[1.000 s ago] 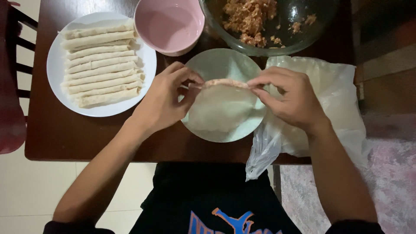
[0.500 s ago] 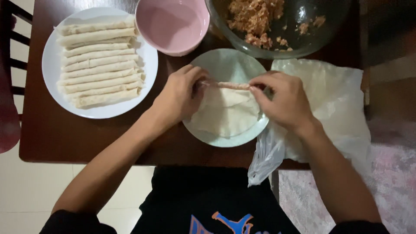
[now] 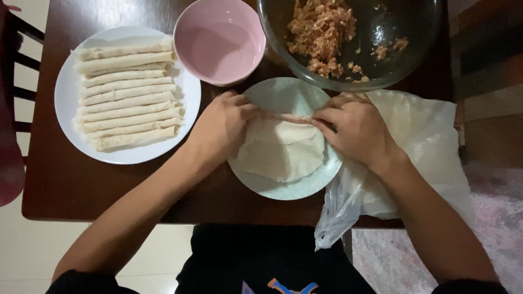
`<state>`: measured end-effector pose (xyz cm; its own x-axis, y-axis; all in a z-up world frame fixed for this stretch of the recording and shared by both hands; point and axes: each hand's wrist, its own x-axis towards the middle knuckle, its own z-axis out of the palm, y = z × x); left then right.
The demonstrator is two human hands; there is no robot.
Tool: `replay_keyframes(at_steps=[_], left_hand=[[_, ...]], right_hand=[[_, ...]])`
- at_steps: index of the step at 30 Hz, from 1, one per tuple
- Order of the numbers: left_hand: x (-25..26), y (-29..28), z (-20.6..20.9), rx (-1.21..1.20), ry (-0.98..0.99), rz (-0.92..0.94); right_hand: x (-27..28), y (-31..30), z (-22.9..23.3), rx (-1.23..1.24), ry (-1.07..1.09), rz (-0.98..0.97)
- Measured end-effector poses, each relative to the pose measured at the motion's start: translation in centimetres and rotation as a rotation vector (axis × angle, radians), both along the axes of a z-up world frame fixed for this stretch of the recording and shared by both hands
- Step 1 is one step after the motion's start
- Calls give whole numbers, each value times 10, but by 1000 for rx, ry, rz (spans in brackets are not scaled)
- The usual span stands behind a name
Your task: The recorder is preparing spring rolls by placing meat filling on wrappers and rolling them up on a plate.
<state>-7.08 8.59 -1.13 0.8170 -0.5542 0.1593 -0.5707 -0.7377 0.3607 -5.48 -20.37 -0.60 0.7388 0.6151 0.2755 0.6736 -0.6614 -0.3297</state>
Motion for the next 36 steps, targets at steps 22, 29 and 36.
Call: replay_keyframes(at_steps=[22, 29, 36], left_hand=[[7, -13, 16, 26, 70, 77], [-13, 0, 11, -116, 47, 42], [-13, -1, 21, -63, 87, 69]], right_hand=[[-5, -5, -6, 40, 35, 79], [-19, -9, -1, 24, -115, 104], [-17, -9, -25, 95, -56, 90]])
